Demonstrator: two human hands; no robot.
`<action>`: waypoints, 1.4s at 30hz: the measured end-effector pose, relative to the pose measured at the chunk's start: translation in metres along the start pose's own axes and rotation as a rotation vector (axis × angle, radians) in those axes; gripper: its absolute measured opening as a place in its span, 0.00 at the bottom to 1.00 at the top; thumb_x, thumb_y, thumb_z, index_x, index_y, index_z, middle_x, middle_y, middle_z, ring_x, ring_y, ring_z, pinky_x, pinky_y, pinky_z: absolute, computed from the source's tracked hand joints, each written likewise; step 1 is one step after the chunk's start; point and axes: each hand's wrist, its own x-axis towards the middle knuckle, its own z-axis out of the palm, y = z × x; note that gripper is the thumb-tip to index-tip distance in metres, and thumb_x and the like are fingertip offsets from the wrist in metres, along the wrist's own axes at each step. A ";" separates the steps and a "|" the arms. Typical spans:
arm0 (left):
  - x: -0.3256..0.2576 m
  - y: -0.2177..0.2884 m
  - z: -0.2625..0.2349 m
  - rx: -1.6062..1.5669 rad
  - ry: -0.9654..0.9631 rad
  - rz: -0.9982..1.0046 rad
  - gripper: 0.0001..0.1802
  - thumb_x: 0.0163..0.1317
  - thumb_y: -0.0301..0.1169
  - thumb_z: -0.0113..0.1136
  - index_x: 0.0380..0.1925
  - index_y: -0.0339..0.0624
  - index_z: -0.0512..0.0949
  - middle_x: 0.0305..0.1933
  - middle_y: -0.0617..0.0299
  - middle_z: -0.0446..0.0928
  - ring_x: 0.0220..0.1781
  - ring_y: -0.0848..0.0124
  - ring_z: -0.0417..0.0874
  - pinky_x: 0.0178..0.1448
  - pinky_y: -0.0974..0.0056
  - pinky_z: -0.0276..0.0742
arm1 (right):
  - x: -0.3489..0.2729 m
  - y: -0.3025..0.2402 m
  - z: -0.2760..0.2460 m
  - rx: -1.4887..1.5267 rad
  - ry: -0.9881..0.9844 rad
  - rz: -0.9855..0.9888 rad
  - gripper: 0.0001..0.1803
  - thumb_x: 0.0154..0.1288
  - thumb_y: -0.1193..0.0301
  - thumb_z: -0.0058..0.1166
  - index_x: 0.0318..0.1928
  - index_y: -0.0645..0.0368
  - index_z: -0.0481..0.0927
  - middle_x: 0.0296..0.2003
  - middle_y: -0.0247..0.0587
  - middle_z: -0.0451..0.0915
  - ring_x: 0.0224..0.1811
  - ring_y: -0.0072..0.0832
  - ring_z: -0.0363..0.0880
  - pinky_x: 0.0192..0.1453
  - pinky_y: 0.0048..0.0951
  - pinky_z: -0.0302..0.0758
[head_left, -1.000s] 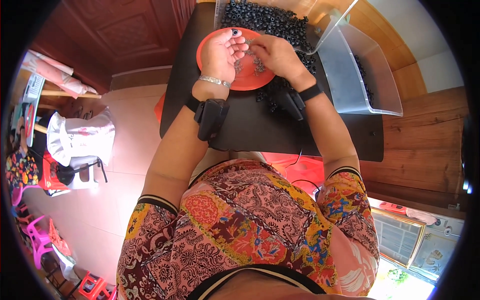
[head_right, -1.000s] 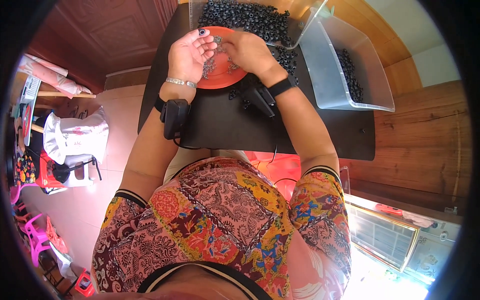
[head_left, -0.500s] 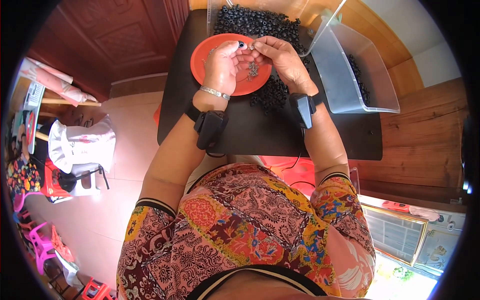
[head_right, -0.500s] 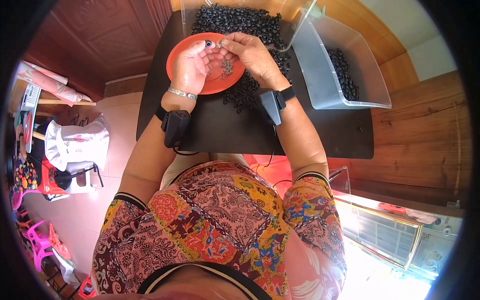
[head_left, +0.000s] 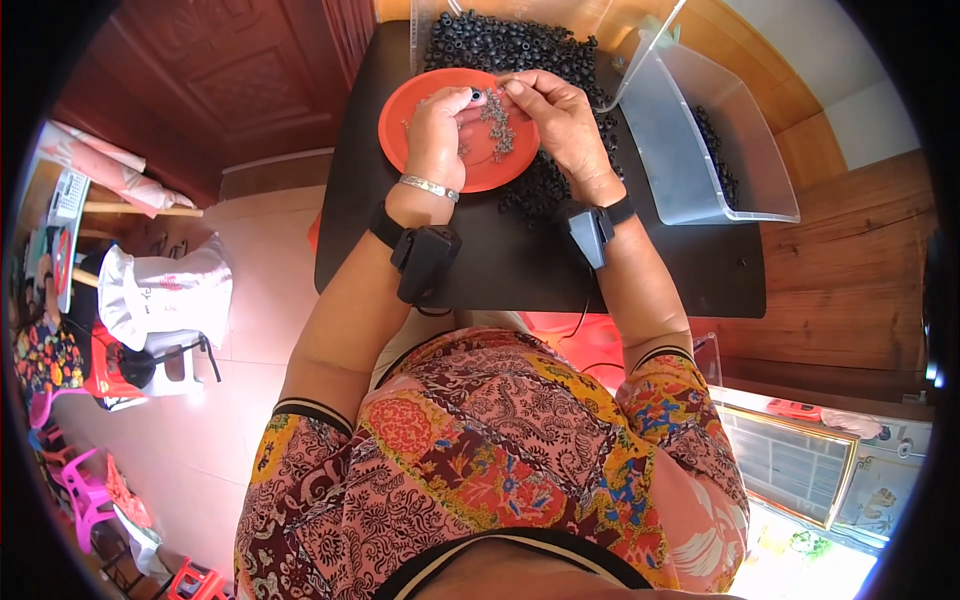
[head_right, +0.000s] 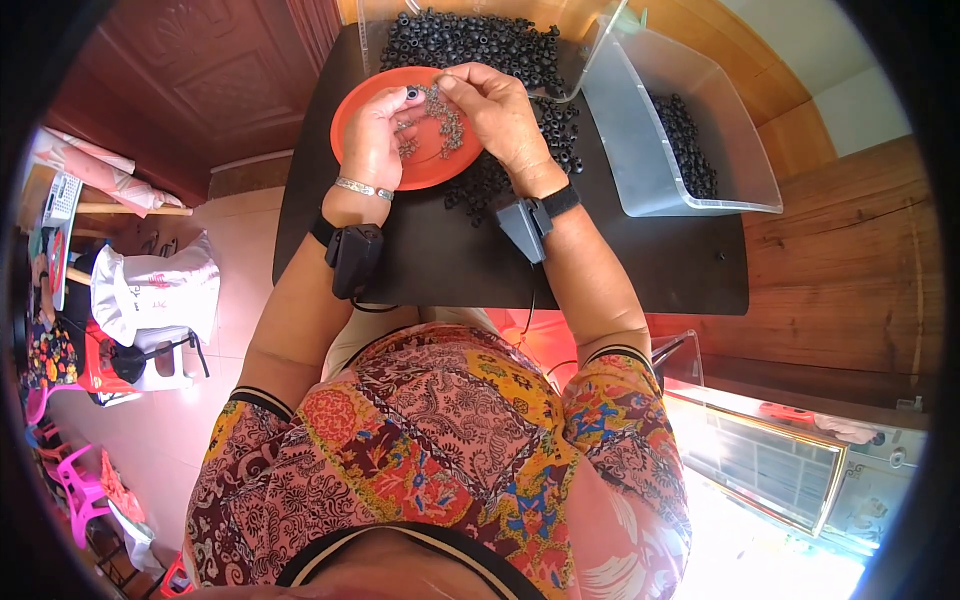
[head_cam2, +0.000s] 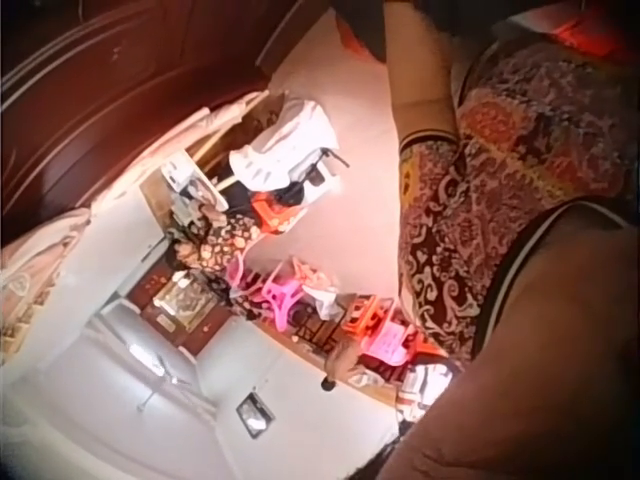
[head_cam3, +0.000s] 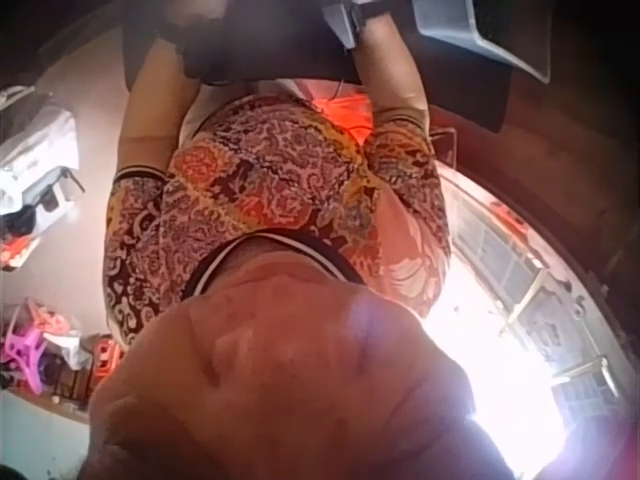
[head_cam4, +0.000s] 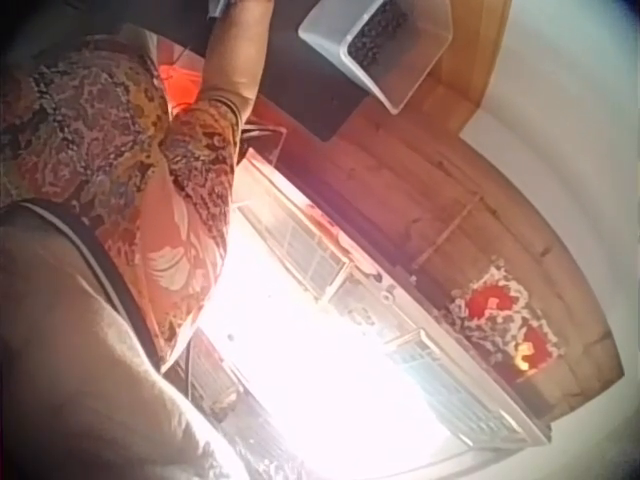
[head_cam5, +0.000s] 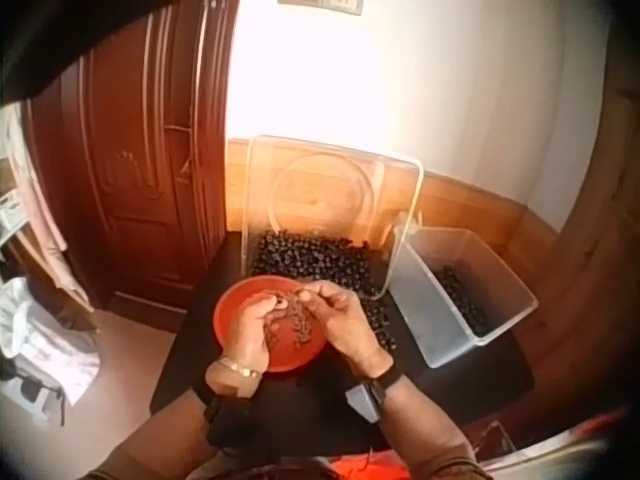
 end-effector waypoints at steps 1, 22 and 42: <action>0.001 -0.001 0.000 0.000 -0.001 0.000 0.11 0.61 0.36 0.53 0.37 0.43 0.78 0.39 0.65 0.80 0.44 0.71 0.78 0.48 0.67 0.65 | -0.001 -0.002 0.002 0.027 -0.003 -0.034 0.09 0.68 0.71 0.52 0.41 0.63 0.80 0.33 0.30 0.80 0.37 0.15 0.75 0.46 0.18 0.72; -0.009 0.000 0.009 -0.054 -0.147 0.088 0.05 0.60 0.28 0.54 0.32 0.40 0.77 0.35 0.70 0.74 0.40 0.80 0.72 0.48 0.72 0.65 | -0.006 0.000 0.000 -0.222 0.041 -0.219 0.08 0.66 0.72 0.53 0.42 0.63 0.81 0.37 0.32 0.81 0.41 0.16 0.75 0.51 0.20 0.72; -0.006 -0.001 0.009 0.184 -0.352 0.190 0.11 0.61 0.31 0.52 0.32 0.34 0.78 0.32 0.64 0.77 0.38 0.75 0.74 0.47 0.69 0.68 | -0.005 -0.011 -0.022 0.108 -0.084 0.194 0.10 0.60 0.70 0.58 0.40 0.60 0.80 0.28 0.27 0.77 0.30 0.14 0.71 0.38 0.18 0.69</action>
